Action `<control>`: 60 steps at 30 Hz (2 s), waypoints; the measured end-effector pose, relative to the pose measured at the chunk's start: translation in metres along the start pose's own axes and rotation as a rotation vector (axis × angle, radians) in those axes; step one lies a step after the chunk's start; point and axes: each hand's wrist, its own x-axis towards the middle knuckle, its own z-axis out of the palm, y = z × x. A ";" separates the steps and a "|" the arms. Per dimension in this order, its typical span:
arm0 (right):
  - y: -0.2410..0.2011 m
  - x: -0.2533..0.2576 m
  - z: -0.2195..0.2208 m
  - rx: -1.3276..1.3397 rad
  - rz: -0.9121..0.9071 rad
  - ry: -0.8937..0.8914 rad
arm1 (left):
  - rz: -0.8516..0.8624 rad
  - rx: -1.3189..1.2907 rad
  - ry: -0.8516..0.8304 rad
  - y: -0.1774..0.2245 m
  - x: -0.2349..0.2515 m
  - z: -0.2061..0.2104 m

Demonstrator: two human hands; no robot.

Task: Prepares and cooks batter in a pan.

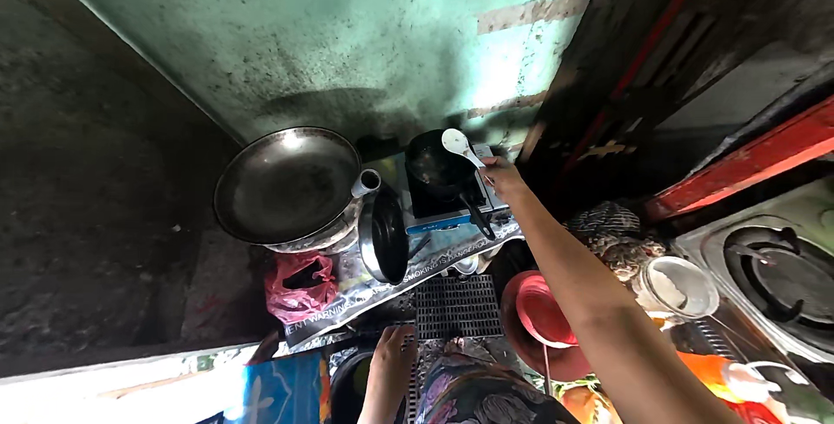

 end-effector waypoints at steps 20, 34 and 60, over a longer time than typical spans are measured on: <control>-0.008 -0.035 0.020 -1.279 -0.559 0.170 | -0.001 0.059 -0.089 -0.007 -0.001 0.005; -0.027 -0.194 -0.051 0.306 0.147 0.127 | 0.668 -0.006 0.181 0.064 0.005 0.049; 0.150 -1.012 -0.250 0.193 0.416 1.830 | 1.709 -0.052 -1.314 0.224 -0.430 0.383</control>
